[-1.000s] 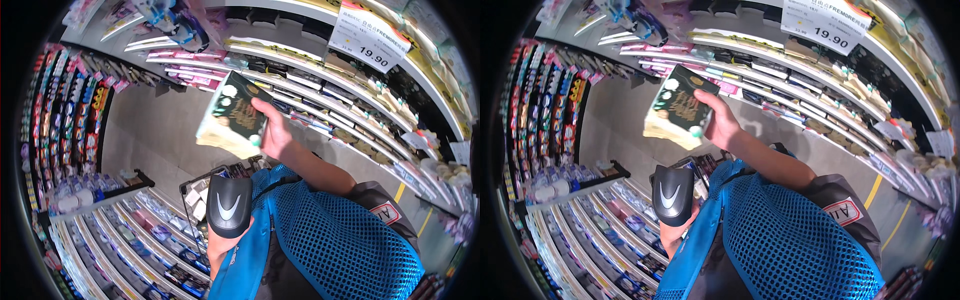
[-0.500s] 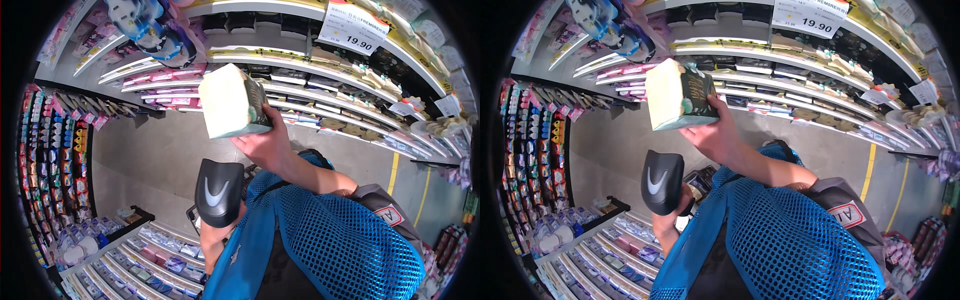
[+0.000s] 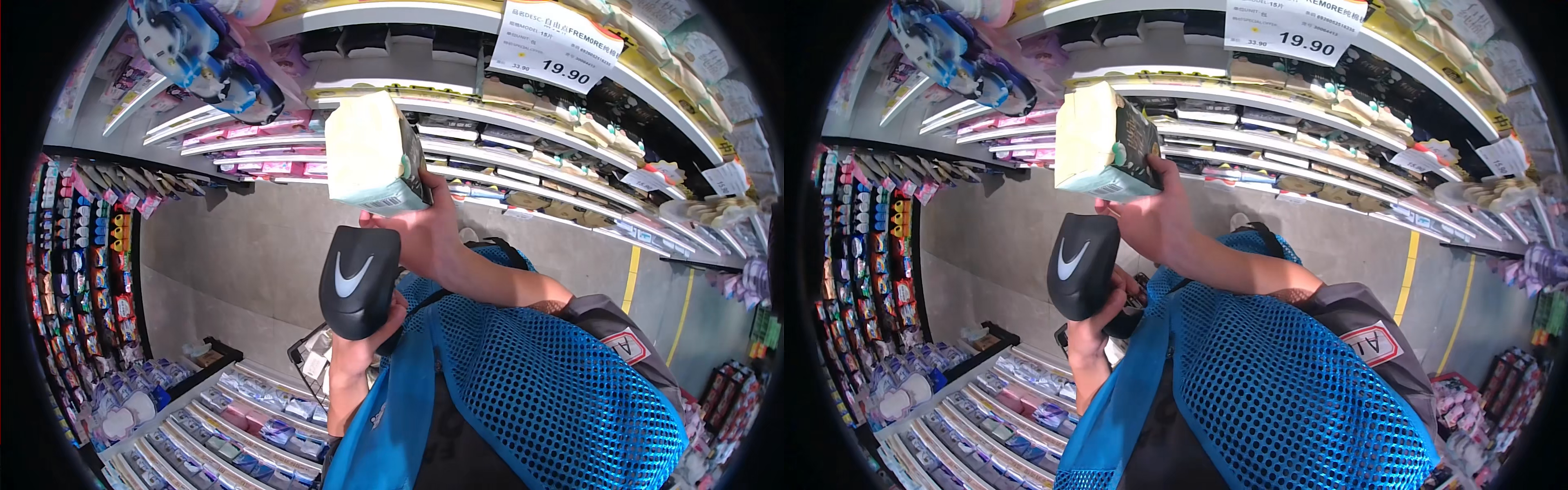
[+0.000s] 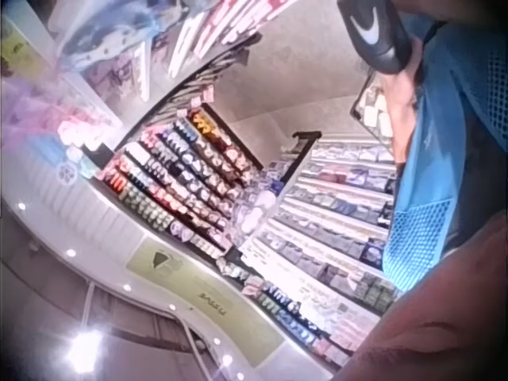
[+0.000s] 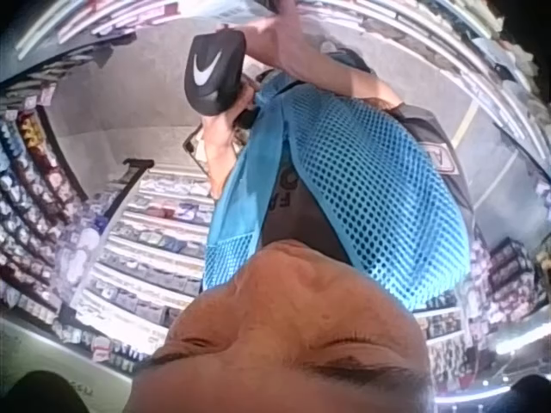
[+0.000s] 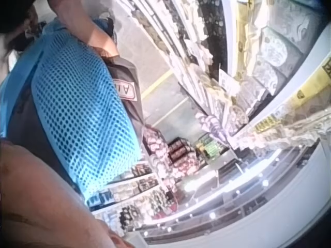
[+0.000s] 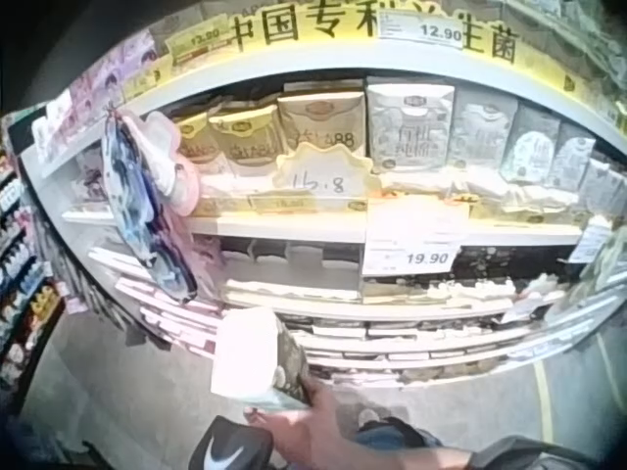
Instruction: Take boxes of product from a cart and place them onto the supermarket shelves.
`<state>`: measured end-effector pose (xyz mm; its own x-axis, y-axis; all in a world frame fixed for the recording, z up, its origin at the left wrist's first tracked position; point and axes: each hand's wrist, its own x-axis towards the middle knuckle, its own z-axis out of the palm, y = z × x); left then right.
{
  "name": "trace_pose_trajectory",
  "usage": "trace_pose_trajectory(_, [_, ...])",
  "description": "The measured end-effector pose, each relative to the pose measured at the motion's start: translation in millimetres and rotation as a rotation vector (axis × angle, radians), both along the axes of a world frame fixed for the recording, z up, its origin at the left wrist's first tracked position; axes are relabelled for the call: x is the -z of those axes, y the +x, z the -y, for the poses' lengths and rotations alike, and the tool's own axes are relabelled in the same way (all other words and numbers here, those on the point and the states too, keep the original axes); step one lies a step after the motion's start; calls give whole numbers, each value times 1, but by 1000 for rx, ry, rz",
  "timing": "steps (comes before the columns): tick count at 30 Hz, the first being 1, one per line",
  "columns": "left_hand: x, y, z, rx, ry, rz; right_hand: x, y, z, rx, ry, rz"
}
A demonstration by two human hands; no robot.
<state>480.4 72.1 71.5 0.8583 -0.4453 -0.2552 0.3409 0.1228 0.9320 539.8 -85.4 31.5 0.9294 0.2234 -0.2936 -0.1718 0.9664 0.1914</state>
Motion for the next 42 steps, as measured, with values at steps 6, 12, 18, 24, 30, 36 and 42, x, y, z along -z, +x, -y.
trace_pose_trajectory(6, [-14,-10,12,-92,180,210,11,-2,10,46,-69,-26])
trace_pose_trajectory(12, [12,-27,-10,-108,218,166,53,-2,38,50,-533,143])
trace_pose_trajectory(18, [50,-31,-47,-99,235,239,33,-34,125,301,-1857,141])
trace_pose_trajectory(24, [68,-34,-47,-214,223,-144,-8,-20,214,330,-3033,1063])
trace_pose_trajectory(30, [102,-51,-52,-171,445,-21,-9,9,237,502,-3267,1117])
trace_pose_trajectory(36, [90,-44,-49,-210,455,-221,17,53,264,658,-3340,681])
trace_pose_trajectory(42, [75,-43,-45,-275,460,-167,4,98,292,474,-3340,389])
